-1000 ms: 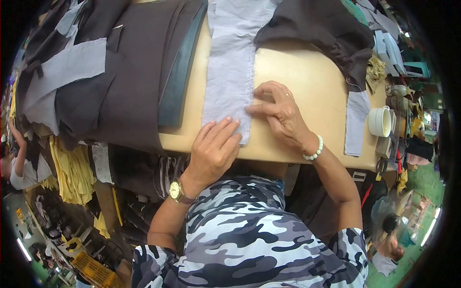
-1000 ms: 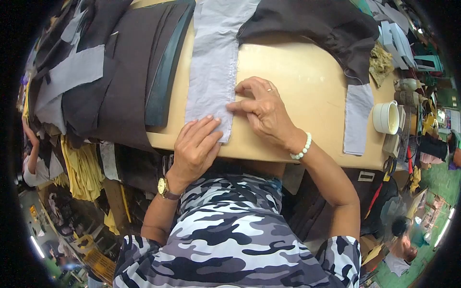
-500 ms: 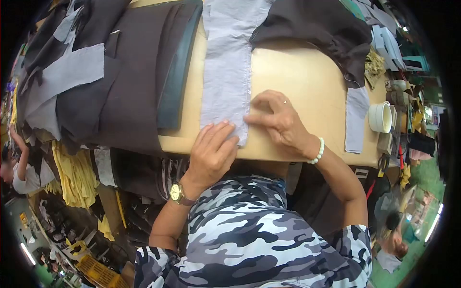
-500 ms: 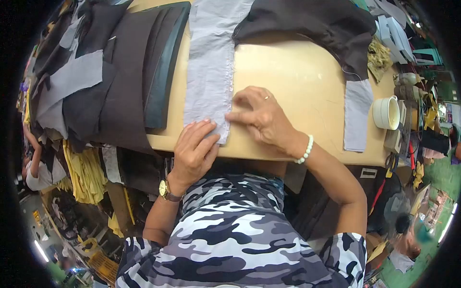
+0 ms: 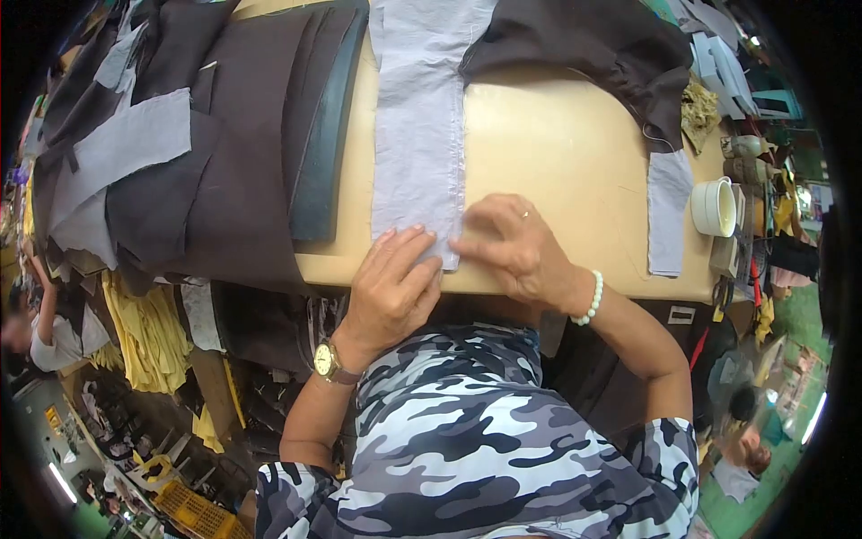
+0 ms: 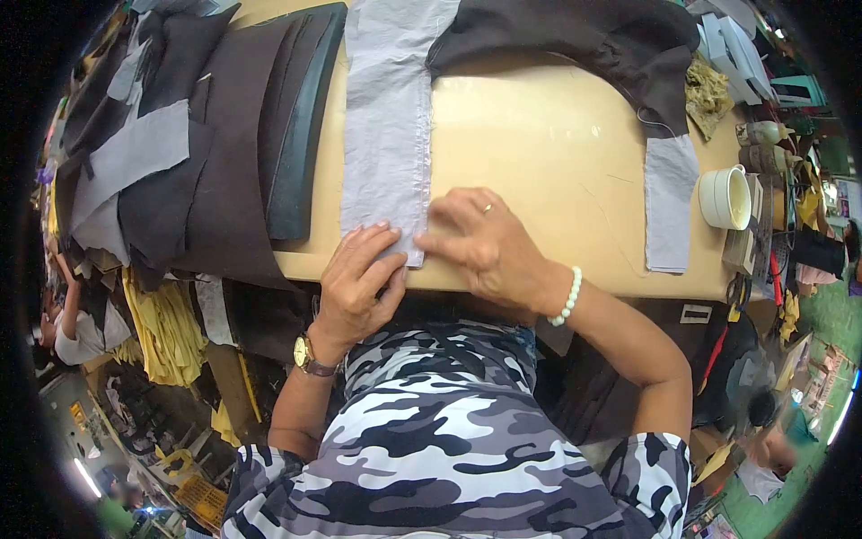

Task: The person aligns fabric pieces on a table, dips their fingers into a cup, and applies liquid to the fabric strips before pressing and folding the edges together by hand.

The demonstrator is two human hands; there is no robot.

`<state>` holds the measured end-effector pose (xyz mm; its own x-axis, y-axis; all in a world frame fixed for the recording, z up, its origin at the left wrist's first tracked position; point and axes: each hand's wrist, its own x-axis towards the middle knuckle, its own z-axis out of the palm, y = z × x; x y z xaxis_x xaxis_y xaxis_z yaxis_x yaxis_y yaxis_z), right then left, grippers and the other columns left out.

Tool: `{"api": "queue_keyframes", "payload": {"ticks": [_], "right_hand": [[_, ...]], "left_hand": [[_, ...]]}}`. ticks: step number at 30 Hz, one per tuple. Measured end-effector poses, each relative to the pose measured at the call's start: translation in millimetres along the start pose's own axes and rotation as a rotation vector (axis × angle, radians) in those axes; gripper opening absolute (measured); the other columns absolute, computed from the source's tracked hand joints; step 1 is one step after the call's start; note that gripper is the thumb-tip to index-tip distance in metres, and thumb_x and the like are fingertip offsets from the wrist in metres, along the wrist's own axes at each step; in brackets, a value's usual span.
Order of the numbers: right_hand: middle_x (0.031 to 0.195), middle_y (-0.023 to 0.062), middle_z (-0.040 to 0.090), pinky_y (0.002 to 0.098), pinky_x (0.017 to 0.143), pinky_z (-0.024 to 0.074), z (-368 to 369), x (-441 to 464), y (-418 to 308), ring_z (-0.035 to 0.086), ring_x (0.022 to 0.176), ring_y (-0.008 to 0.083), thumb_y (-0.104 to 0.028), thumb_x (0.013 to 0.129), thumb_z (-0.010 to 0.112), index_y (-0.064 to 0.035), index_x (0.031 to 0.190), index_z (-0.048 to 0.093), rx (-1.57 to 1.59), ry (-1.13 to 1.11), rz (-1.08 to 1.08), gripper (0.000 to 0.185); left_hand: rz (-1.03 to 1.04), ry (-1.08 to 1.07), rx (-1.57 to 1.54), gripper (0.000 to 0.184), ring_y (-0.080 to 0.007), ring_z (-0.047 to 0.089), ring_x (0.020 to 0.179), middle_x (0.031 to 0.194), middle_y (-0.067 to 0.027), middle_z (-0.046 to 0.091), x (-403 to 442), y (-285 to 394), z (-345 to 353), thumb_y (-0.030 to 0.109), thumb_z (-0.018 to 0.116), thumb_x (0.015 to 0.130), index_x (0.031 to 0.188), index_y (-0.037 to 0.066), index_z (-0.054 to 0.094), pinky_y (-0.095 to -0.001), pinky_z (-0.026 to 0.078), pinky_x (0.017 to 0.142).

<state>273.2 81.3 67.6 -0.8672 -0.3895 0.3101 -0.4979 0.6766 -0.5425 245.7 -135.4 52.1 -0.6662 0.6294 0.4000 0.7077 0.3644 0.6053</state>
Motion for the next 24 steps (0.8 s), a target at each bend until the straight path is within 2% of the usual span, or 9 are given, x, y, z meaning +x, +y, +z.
{"api": "queue_keyframes", "payload": {"ticks": [4,8,12,16,21,24], "right_hand": [[0.106,0.0153,0.057,0.0412,0.087,0.0434,0.6,5.3,7.5,0.055,0.098,0.0317,-0.004,0.072,0.061,-0.0085,0.102,0.068,0.003,0.03,0.062,0.031],[0.107,0.0149,0.057,0.04,0.086,0.0438,4.1,20.4,19.0,0.055,0.098,0.0311,-0.003,0.072,0.06,-0.0077,0.101,0.068,-0.058,0.084,0.112,0.031],[0.107,0.0147,0.056,0.0404,0.087,0.0437,2.3,-2.5,-3.8,0.055,0.099,0.0301,-0.007,0.072,0.057,-0.0045,0.105,0.065,-0.154,0.016,-0.047,0.035],[0.108,0.015,0.055,0.0411,0.088,0.0428,2.8,-22.0,-30.2,0.055,0.1,0.0301,-0.013,0.071,0.058,-0.0022,0.105,0.063,-0.149,-0.097,-0.1,0.036],[0.109,0.017,0.056,0.0409,0.086,0.0439,1.6,-1.4,-8.0,0.056,0.1,0.0321,-0.006,0.07,0.056,-0.0008,0.105,0.063,-0.104,0.015,0.073,0.036],[0.108,0.0149,0.056,0.0391,0.083,0.0458,5.3,-0.3,-7.9,0.057,0.094,0.0296,-0.008,0.07,0.058,-0.0027,0.106,0.065,-0.236,0.026,0.004,0.037]], "left_hand": [[0.018,-0.011,-0.003,0.016,-0.0315,0.059,0.104,0.105,-0.0144,0.062,0.5,-1.7,-1.0,0.003,0.068,0.07,0.085,0.003,0.064,-0.0455,0.046,0.092],[0.021,0.0,-0.008,0.019,-0.0312,0.06,0.101,0.102,-0.0136,0.062,-0.8,-0.6,-5.6,0.004,0.068,0.066,0.084,0.003,0.064,-0.0461,0.046,0.091],[0.032,0.028,0.012,0.02,-0.0314,0.059,0.098,0.098,-0.0127,0.061,-8.2,-5.9,-9.1,0.004,0.068,0.064,0.083,0.004,0.064,-0.0457,0.046,0.089],[0.023,0.035,0.001,0.024,-0.0336,0.061,0.096,0.097,-0.013,0.062,-9.6,-6.6,-8.0,0.0,0.068,0.06,0.083,0.004,0.064,-0.046,0.047,0.087],[0.041,0.03,-0.009,0.023,-0.0336,0.062,0.094,0.096,-0.0125,0.062,-7.8,-8.8,-10.0,-0.001,0.067,0.059,0.082,0.004,0.064,-0.0459,0.048,0.085],[0.048,0.038,-0.014,0.024,-0.0335,0.062,0.094,0.095,-0.0123,0.062,-7.8,-10.0,-9.1,-0.001,0.066,0.059,0.082,0.004,0.064,-0.0456,0.048,0.085]]}}
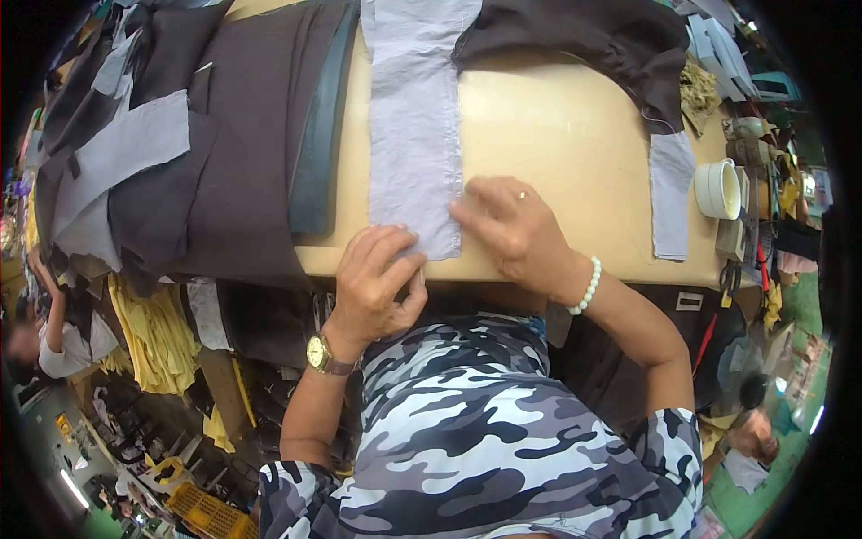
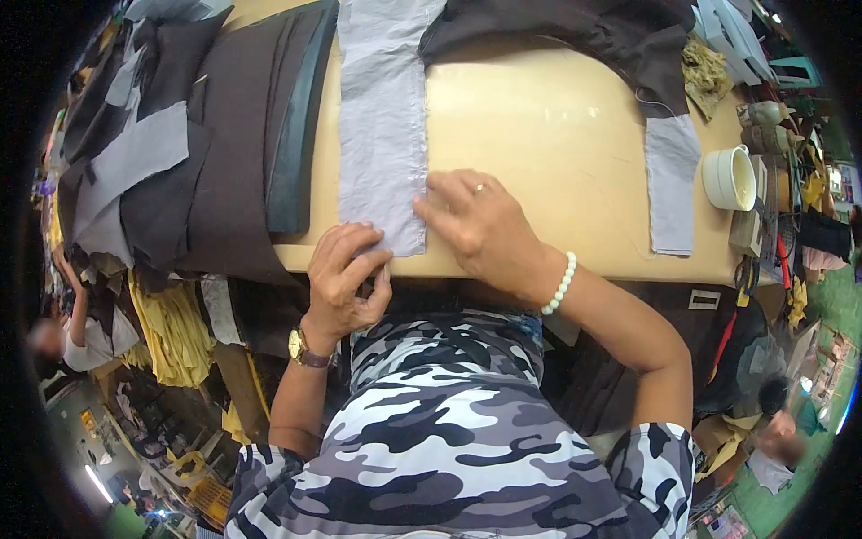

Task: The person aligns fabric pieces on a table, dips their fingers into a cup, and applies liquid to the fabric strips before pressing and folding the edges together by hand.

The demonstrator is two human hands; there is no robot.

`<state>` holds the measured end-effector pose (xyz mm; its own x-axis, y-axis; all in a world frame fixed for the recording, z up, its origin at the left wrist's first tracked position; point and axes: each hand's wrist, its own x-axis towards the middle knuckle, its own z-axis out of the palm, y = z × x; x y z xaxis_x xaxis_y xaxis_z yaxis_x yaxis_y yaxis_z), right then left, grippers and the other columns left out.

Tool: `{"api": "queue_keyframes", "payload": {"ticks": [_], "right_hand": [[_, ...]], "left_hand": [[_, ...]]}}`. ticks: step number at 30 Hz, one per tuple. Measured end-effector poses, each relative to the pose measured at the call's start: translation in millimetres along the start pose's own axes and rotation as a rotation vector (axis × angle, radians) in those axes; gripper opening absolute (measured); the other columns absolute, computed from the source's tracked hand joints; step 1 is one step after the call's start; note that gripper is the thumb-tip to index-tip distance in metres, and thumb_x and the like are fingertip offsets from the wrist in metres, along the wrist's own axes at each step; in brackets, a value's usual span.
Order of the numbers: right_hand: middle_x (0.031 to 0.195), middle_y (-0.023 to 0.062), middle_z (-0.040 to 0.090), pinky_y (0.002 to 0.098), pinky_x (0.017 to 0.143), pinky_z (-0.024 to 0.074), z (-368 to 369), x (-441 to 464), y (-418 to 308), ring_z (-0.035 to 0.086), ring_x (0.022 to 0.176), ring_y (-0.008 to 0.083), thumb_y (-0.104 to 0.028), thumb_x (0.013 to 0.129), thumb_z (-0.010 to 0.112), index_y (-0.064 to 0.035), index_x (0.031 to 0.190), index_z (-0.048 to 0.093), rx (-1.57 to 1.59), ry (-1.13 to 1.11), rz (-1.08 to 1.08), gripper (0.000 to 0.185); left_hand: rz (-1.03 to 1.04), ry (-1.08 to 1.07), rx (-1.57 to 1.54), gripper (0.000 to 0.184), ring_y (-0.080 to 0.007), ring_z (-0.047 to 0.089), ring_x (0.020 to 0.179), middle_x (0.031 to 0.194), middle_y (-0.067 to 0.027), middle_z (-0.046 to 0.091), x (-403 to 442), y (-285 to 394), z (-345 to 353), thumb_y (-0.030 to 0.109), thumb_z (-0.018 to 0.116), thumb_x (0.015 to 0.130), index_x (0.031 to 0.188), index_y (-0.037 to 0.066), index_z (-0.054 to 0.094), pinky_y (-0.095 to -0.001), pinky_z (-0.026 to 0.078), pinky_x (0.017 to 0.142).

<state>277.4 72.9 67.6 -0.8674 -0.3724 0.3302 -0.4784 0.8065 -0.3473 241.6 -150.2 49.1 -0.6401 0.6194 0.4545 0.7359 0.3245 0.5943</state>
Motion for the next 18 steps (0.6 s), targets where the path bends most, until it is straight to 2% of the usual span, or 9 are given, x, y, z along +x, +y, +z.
{"api": "queue_keyframes", "payload": {"ticks": [6,7,11,17,18], "right_hand": [[0.108,0.012,0.055,0.039,0.083,0.0447,-7.7,-24.8,-35.8,0.055,0.096,0.0252,-0.016,0.072,0.056,0.0003,0.104,0.064,-0.182,-0.058,-0.209,0.036],[0.111,0.0128,0.055,0.0399,0.086,0.0432,-10.3,-22.3,-33.9,0.054,0.099,0.0269,-0.013,0.073,0.056,-0.0002,0.106,0.062,-0.107,-0.06,-0.163,0.036],[0.115,0.0123,0.053,0.0363,0.089,0.0382,-5.6,-2.1,-24.3,0.05,0.105,0.0258,-0.015,0.076,0.054,-0.0005,0.108,0.06,-0.172,-0.016,0.048,0.036],[0.117,0.0133,0.053,0.0375,0.089,0.0382,-4.0,-20.3,-48.5,0.051,0.106,0.027,-0.011,0.074,0.053,-0.0028,0.108,0.061,-0.249,-0.092,0.011,0.036],[0.118,0.0136,0.053,0.0378,0.089,0.0383,-6.6,-22.2,-48.4,0.051,0.106,0.0272,-0.01,0.074,0.053,-0.0031,0.108,0.061,-0.156,-0.097,0.034,0.036]], "left_hand": [[0.01,0.012,-0.009,0.025,-0.0331,0.061,0.092,0.094,-0.012,0.061,0.1,-1.4,2.0,0.0,0.065,0.058,0.082,0.005,0.063,-0.0443,0.048,0.083],[0.014,0.014,-0.01,0.025,-0.0331,0.061,0.092,0.094,-0.0119,0.061,0.6,-1.8,2.4,0.0,0.065,0.058,0.082,0.005,0.063,-0.0441,0.048,0.083],[0.02,0.017,-0.013,0.024,-0.0332,0.061,0.091,0.093,-0.012,0.061,1.5,-2.2,1.9,0.0,0.064,0.058,0.081,0.004,0.062,-0.0438,0.047,0.083],[0.014,0.026,-0.021,0.023,-0.0334,0.061,0.09,0.092,-0.0124,0.061,0.7,-2.4,3.8,-0.001,0.064,0.057,0.08,0.004,0.063,-0.044,0.047,0.082],[0.015,0.028,-0.023,0.023,-0.0335,0.061,0.09,0.092,-0.0124,0.061,1.7,-2.3,4.1,-0.001,0.063,0.057,0.08,0.004,0.063,-0.0441,0.047,0.082]]}}
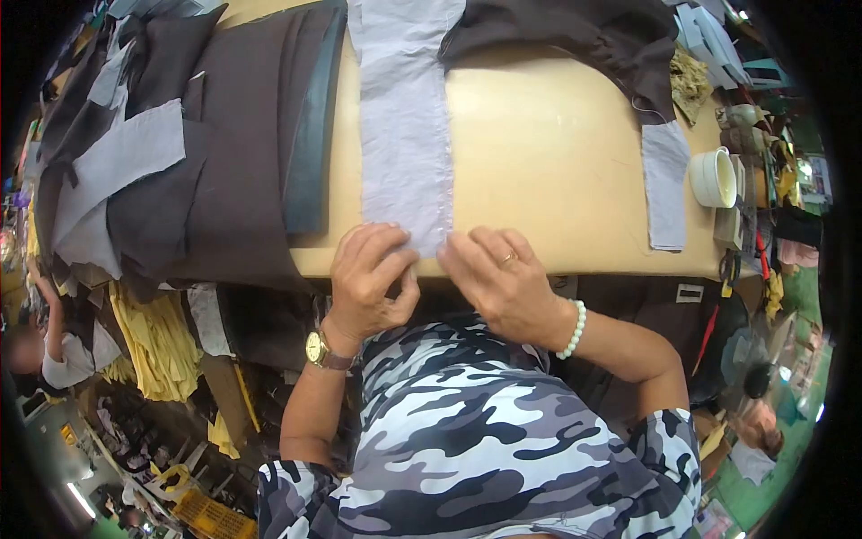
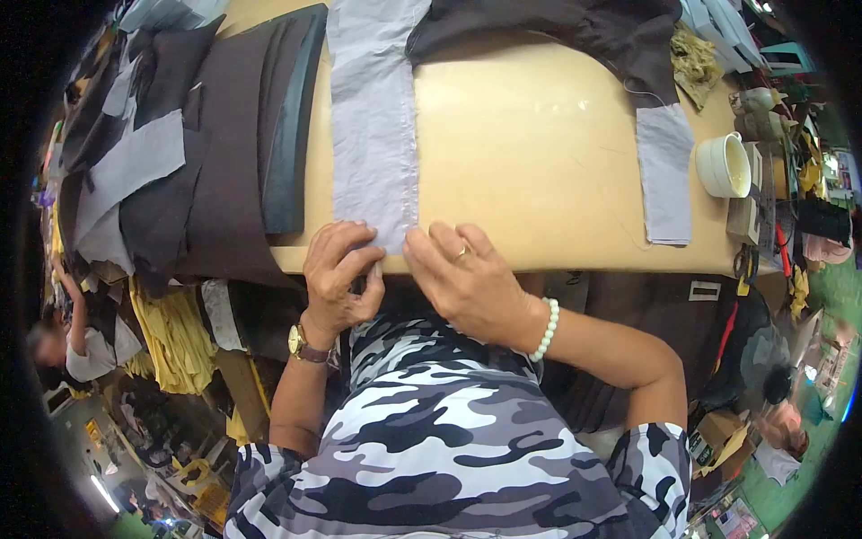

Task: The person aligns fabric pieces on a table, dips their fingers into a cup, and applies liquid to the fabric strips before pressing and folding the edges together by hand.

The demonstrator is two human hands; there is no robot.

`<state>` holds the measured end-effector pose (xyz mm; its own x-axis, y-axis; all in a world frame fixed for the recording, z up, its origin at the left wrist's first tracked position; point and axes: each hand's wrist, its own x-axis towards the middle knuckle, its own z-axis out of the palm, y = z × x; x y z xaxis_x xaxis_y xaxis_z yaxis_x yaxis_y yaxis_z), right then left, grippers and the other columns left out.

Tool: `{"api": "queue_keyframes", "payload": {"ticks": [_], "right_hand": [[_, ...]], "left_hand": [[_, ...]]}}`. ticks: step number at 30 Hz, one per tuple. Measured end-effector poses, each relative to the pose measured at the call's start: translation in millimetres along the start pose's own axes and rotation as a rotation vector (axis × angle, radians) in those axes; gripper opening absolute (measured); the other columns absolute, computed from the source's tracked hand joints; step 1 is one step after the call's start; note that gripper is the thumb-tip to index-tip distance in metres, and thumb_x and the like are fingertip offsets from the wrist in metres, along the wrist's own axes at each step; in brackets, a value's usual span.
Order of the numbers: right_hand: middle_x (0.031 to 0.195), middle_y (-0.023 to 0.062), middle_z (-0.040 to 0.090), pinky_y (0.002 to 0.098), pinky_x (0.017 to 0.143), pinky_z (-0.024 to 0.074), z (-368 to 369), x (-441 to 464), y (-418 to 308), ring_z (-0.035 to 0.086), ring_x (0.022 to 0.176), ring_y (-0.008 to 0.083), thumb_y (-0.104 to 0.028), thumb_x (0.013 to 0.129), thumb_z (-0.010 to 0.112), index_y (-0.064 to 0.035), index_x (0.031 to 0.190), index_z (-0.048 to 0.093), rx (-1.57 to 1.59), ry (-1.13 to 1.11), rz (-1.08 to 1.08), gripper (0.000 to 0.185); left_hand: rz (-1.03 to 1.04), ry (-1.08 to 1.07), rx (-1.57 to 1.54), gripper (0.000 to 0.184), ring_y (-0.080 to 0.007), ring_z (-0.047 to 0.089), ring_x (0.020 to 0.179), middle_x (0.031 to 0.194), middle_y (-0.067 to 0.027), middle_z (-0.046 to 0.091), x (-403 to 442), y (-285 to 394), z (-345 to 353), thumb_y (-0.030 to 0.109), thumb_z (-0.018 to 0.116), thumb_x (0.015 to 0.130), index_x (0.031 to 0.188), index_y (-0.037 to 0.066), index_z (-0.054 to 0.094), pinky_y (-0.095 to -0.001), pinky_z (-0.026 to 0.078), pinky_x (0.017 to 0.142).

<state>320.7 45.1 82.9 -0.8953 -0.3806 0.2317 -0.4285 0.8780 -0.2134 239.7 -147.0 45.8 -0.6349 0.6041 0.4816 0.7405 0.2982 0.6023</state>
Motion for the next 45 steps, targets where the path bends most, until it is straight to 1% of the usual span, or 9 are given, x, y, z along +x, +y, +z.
{"api": "queue_keyframes", "payload": {"ticks": [3,10,19,23,29,32,38,41,45], "right_hand": [[0.117,0.0136,0.054,0.0388,0.089,0.039,-0.4,-0.3,6.4,0.052,0.105,0.0281,-0.007,0.073,0.054,-0.0053,0.107,0.061,0.23,0.051,0.079,0.035],[0.113,0.0135,0.054,0.0383,0.087,0.0395,7.1,23.8,27.7,0.05,0.106,0.0269,-0.011,0.075,0.055,-0.0032,0.109,0.06,-0.031,0.094,0.16,0.036],[0.117,0.0141,0.054,0.0383,0.09,0.0389,7.8,-0.5,5.9,0.05,0.108,0.028,-0.015,0.072,0.058,-0.0042,0.088,0.062,0.085,0.134,0.116,0.019],[0.114,0.0146,0.056,0.0412,0.092,0.0401,-1.1,-7.7,5.2,0.052,0.109,0.0291,-0.012,0.073,0.057,-0.0053,0.087,0.064,0.218,0.151,0.089,0.017],[0.111,0.0167,0.057,0.0442,0.095,0.0381,-53.8,-59.4,86.8,0.052,0.108,0.0334,-0.004,0.073,0.05,-0.0007,0.111,0.06,-0.181,0.549,0.566,0.039],[0.114,0.019,0.055,0.0456,0.097,0.0364,-58.8,-109.4,129.1,0.048,0.112,0.0346,-0.011,0.083,0.053,0.0004,0.128,0.046,-0.364,0.547,0.914,0.047],[0.105,0.0184,0.058,0.0455,0.089,0.0407,-48.0,-128.9,157.2,0.054,0.098,0.0349,-0.01,0.082,0.061,0.0012,0.137,0.036,-0.257,0.586,1.003,0.062],[0.09,0.0147,0.059,0.0391,0.076,0.047,-56.7,-112.7,146.8,0.059,0.079,0.0288,0.0,0.079,0.06,0.0008,0.138,0.036,0.063,0.614,1.092,0.063],[0.077,0.0093,0.054,0.0292,0.063,0.0469,-59.8,-97.6,122.1,0.054,0.063,0.0163,0.009,0.078,0.055,0.0002,0.138,0.035,0.457,0.749,1.011,0.064]], "left_hand": [[0.011,-0.002,0.01,0.022,-0.032,0.06,0.09,0.092,-0.0116,0.061,-0.1,0.2,0.7,0.0,0.064,0.059,0.08,0.004,0.062,-0.0437,0.047,0.082],[-0.007,-0.01,0.008,0.022,-0.0335,0.061,0.09,0.09,-0.0127,0.061,1.9,3.2,0.6,-0.002,0.062,0.057,0.079,0.003,0.063,-0.0441,0.047,0.083],[-0.113,-0.053,0.01,0.017,-0.0315,0.06,0.09,0.091,-0.0131,0.062,7.1,11.9,-3.6,0.0,0.062,0.061,0.078,0.002,0.063,-0.0404,0.047,0.081],[-0.261,-0.058,0.052,0.011,-0.0329,0.061,0.07,0.081,-0.0136,0.064,32.5,11.3,-8.5,0.005,0.064,0.073,0.084,0.002,0.063,-0.0376,0.048,0.069],[-0.271,0.053,0.803,0.06,-0.0323,0.05,0.115,0.116,-0.0197,0.056,105.9,-39.3,7.0,0.033,0.063,0.084,0.13,-0.001,0.043,-0.0568,0.033,0.099],[-0.303,-0.045,0.799,0.07,-0.0325,0.045,0.121,0.122,-0.0194,0.052,133.2,-55.4,22.1,0.041,0.06,0.085,0.136,-0.001,0.037,-0.0656,0.024,0.102],[-0.27,-0.103,0.522,0.052,-0.0353,0.056,0.106,0.109,-0.0214,0.06,159.8,-83.7,32.8,0.016,0.062,0.083,0.131,0.003,0.046,-0.0521,0.038,0.095],[-0.364,-0.132,0.378,0.043,-0.0384,0.06,0.093,0.1,-0.0224,0.063,189.8,-76.2,2.8,0.004,0.058,0.081,0.123,0.005,0.054,-0.0445,0.045,0.085],[-0.139,0.018,0.451,0.037,-0.0402,0.062,0.086,0.095,-0.0223,0.065,229.5,-83.6,-56.0,0.0,0.054,0.081,0.117,0.009,0.057,-0.046,0.047,0.077]]}}
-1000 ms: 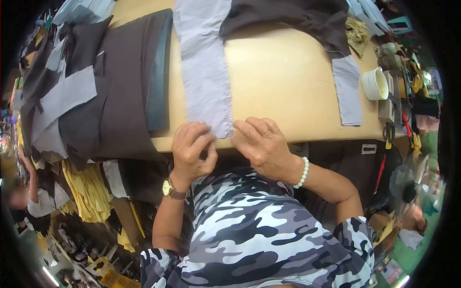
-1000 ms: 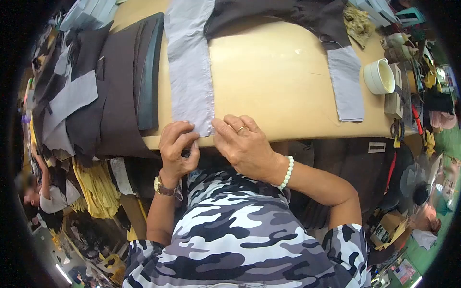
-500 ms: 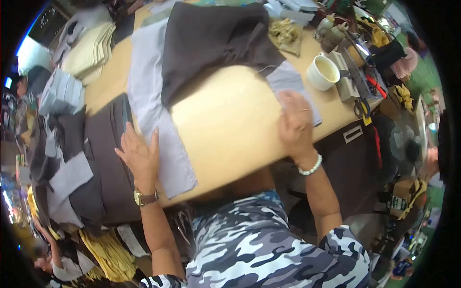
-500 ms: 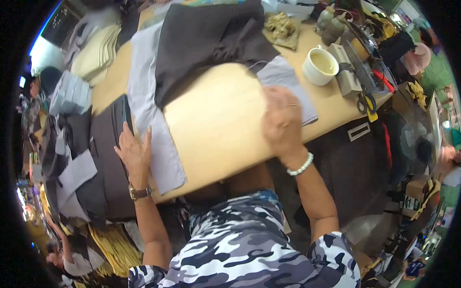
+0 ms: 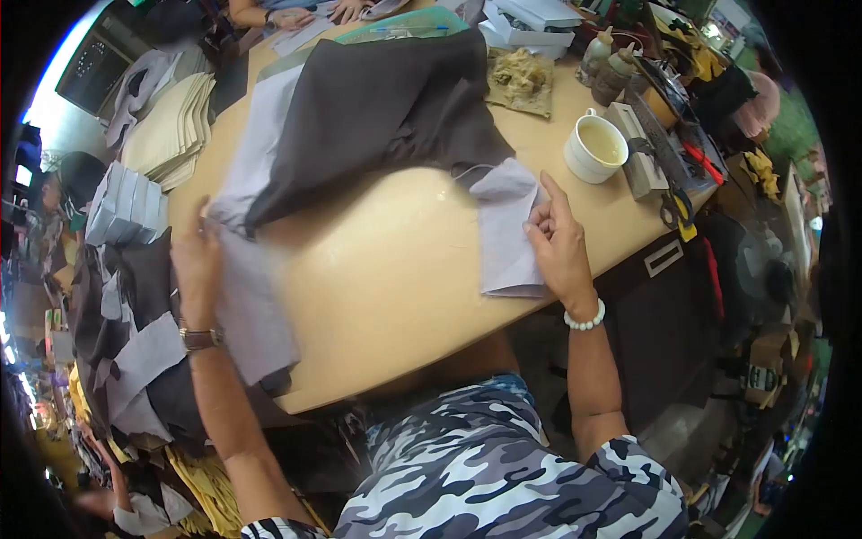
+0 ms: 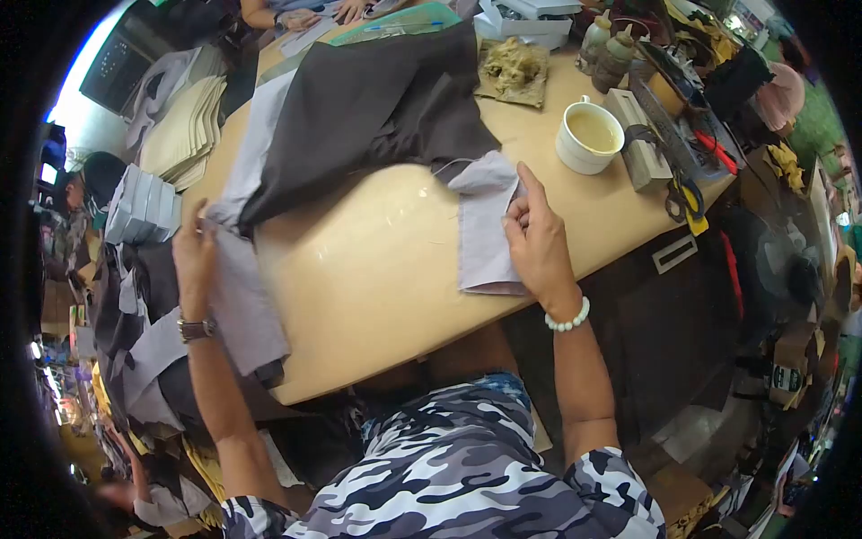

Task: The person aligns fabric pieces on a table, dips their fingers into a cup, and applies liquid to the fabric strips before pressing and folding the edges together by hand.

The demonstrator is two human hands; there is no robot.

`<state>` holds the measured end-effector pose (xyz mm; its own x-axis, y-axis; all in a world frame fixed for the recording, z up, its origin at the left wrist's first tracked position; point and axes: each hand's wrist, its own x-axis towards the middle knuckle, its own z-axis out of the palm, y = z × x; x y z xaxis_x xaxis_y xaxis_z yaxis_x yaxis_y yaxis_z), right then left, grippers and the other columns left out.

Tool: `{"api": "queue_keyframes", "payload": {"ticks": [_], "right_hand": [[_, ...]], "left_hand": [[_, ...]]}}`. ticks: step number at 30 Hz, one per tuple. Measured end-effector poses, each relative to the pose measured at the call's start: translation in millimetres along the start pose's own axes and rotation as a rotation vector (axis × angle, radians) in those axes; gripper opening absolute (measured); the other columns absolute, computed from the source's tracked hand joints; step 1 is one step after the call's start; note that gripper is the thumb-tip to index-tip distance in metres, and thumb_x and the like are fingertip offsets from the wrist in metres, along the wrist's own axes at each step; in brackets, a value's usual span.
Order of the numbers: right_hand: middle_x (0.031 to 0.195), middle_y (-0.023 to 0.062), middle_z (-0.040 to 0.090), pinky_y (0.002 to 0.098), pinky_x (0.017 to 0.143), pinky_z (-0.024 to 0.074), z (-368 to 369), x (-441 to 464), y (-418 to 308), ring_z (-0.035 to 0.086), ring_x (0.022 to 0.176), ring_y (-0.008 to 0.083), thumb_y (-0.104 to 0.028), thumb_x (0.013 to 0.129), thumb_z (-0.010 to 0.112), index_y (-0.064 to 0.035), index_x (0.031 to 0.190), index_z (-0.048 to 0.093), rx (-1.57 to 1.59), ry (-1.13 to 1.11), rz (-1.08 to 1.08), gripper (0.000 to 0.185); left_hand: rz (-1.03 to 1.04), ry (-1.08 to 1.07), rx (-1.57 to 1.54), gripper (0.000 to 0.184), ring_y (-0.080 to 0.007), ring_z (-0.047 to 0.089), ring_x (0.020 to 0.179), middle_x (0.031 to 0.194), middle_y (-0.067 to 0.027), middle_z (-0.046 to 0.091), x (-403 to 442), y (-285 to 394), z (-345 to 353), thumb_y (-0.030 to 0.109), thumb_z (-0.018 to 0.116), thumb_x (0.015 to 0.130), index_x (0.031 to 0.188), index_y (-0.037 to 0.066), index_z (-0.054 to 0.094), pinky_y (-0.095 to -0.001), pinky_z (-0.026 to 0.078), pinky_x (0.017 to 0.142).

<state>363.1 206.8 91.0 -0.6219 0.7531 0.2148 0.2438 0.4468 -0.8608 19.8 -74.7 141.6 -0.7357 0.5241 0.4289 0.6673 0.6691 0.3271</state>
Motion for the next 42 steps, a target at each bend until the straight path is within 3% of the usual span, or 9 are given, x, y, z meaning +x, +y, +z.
{"api": "queue_keyframes", "payload": {"ticks": [4,7,10,15,19,23,33,37,42], "right_hand": [[0.079,0.0094,0.052,0.0286,0.065,0.0465,6.8,-24.4,-9.4,0.052,0.065,0.0165,0.008,0.078,0.056,-0.0002,0.14,0.033,0.062,-0.058,0.077,0.067],[0.085,0.0114,0.053,0.0325,0.068,0.0474,10.4,-32.4,-4.3,0.054,0.069,0.0197,-0.002,0.079,0.063,0.0012,0.141,0.031,-0.105,0.0,0.063,0.07],[0.094,0.0156,0.056,0.0372,0.073,0.0485,9.3,-22.5,-2.0,0.058,0.077,0.0263,-0.014,0.078,0.071,0.0028,0.141,0.027,-0.432,0.199,-0.202,0.078],[0.099,0.0246,0.062,0.0406,0.076,0.0492,21.3,-5.9,-1.6,0.063,0.086,0.037,-0.019,0.078,0.071,0.0024,0.142,0.025,-0.136,0.036,-0.055,0.081],[0.093,0.0284,0.063,0.042,0.076,0.0493,28.9,-4.7,13.7,0.063,0.084,0.0416,-0.01,0.08,0.065,-0.0017,0.143,0.025,-0.07,0.041,-0.022,0.075],[0.087,0.0256,0.063,0.0424,0.07,0.0483,29.9,-6.7,16.7,0.062,0.076,0.0397,-0.004,0.081,0.061,-0.0026,0.143,0.027,-0.093,0.083,-0.112,0.07],[0.069,0.0079,0.054,0.0278,0.06,0.0416,23.2,-4.5,4.7,0.052,0.064,0.0131,0.0,0.086,0.056,0.0001,0.141,0.03,0.178,-0.002,0.076,0.061],[0.083,0.0058,0.059,0.0206,0.066,0.0421,24.2,0.7,-22.0,0.051,0.075,0.0062,0.001,0.091,0.051,-0.0008,0.144,0.025,0.556,-0.035,0.063,0.059],[0.096,0.0116,0.062,0.0199,0.075,0.0439,20.7,-6.2,-52.4,0.054,0.083,0.0075,0.003,0.092,0.049,-0.0016,0.146,0.018,0.673,-0.055,0.018,0.062]], "left_hand": [[-0.086,-0.182,0.385,0.036,-0.0345,0.06,0.096,0.108,-0.0188,0.061,20.7,-14.7,-19.1,0.003,0.058,0.08,0.116,0.007,0.056,-0.0439,0.047,0.08],[0.326,0.031,0.496,0.034,-0.0344,0.058,0.099,0.109,-0.0163,0.059,13.2,18.4,-1.4,0.01,0.06,0.083,0.116,0.003,0.057,-0.0421,0.045,0.087],[0.367,-0.023,0.042,0.039,-0.032,0.058,0.099,0.107,-0.0172,0.058,3.4,105.5,32.4,0.024,0.066,0.083,0.113,0.001,0.059,-0.0393,0.046,0.084],[0.303,-0.291,-0.123,0.089,-0.0366,0.065,0.082,0.091,-0.0243,0.064,-13.7,241.4,90.5,0.065,0.07,0.064,0.121,-0.001,0.051,-0.0422,0.051,0.068],[0.254,-0.541,-0.032,0.05,-0.0406,0.064,0.086,0.091,-0.0264,0.065,-3.8,256.9,146.3,0.029,0.063,0.079,0.119,0.001,0.053,-0.0485,0.05,0.076],[0.058,0.004,-0.548,0.037,-0.0342,0.063,0.101,0.107,-0.0199,0.065,8.3,204.2,141.1,0.006,0.06,0.081,0.118,0.005,0.058,-0.0393,0.047,0.089],[0.017,0.162,-0.344,0.027,-0.0264,0.058,0.067,0.089,-0.0144,0.064,-42.9,147.8,66.6,0.015,0.065,0.085,0.107,-0.001,0.062,-0.0394,0.046,0.068],[-0.225,-0.864,-0.842,0.063,-0.0234,0.062,0.08,0.096,-0.014,0.065,-79.2,174.1,70.0,0.053,0.042,0.094,0.098,-0.006,0.063,-0.0315,0.049,0.075],[-0.808,-1.134,-1.941,0.056,-0.0245,0.065,0.088,0.097,-0.0126,0.067,-49.8,209.0,109.2,0.05,0.044,0.093,0.104,-0.002,0.062,-0.0381,0.051,0.084]]}}
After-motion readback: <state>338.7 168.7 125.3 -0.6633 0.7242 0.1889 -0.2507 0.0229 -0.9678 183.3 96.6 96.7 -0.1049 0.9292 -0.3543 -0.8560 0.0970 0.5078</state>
